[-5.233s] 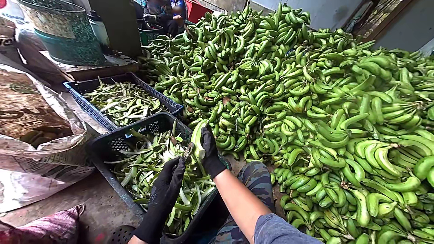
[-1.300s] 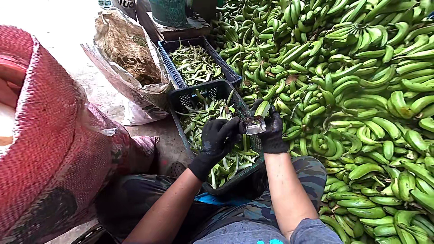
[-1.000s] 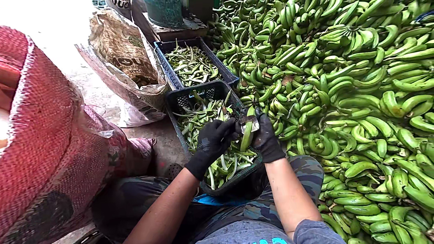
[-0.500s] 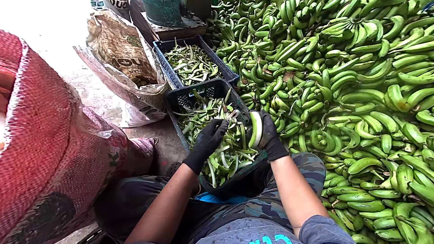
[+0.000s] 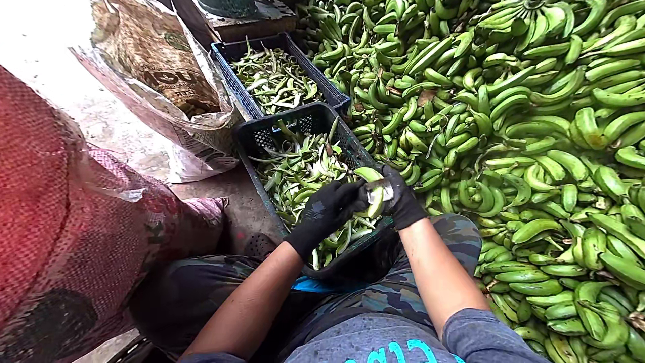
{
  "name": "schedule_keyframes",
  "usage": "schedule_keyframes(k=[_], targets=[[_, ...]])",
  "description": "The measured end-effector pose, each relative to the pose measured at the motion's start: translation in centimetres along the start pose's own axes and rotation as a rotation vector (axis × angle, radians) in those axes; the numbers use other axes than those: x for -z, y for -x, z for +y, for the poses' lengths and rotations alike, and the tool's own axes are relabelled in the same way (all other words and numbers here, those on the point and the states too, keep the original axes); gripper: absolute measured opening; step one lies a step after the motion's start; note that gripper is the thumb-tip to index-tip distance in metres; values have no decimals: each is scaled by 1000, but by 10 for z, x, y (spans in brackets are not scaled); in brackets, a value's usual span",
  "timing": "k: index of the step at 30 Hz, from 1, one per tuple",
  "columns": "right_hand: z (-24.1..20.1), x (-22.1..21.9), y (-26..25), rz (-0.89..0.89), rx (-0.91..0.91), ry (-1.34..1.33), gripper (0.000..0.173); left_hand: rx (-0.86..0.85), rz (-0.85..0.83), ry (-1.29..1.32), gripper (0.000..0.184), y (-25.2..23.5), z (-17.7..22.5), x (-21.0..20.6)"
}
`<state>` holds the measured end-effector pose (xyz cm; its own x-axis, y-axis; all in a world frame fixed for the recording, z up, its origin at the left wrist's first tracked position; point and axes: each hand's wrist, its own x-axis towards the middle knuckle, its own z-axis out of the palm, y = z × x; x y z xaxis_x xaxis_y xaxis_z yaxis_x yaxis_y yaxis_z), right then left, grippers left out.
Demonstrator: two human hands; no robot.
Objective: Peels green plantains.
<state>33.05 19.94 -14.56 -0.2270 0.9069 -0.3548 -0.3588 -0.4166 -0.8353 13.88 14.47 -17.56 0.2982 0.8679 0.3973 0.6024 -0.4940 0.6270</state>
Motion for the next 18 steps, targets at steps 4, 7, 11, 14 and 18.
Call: schedule_keyframes(k=[4,7,11,14,18], targets=[[18,-4,-8,-75,3,-7,40,416,29,219,44,-2,-19,3],[18,6,-12,-192,-106,-131,46,625,50,320,51,4,-27,16],[-5,13,-10,-100,-158,-171,49,487,25,390,41,5,-21,35],[-17,17,-13,-86,-117,-231,48,200,-140,447,36,5,-7,33],[-20,15,-12,-85,-171,-190,48,-37,-200,255,46,5,2,7]])
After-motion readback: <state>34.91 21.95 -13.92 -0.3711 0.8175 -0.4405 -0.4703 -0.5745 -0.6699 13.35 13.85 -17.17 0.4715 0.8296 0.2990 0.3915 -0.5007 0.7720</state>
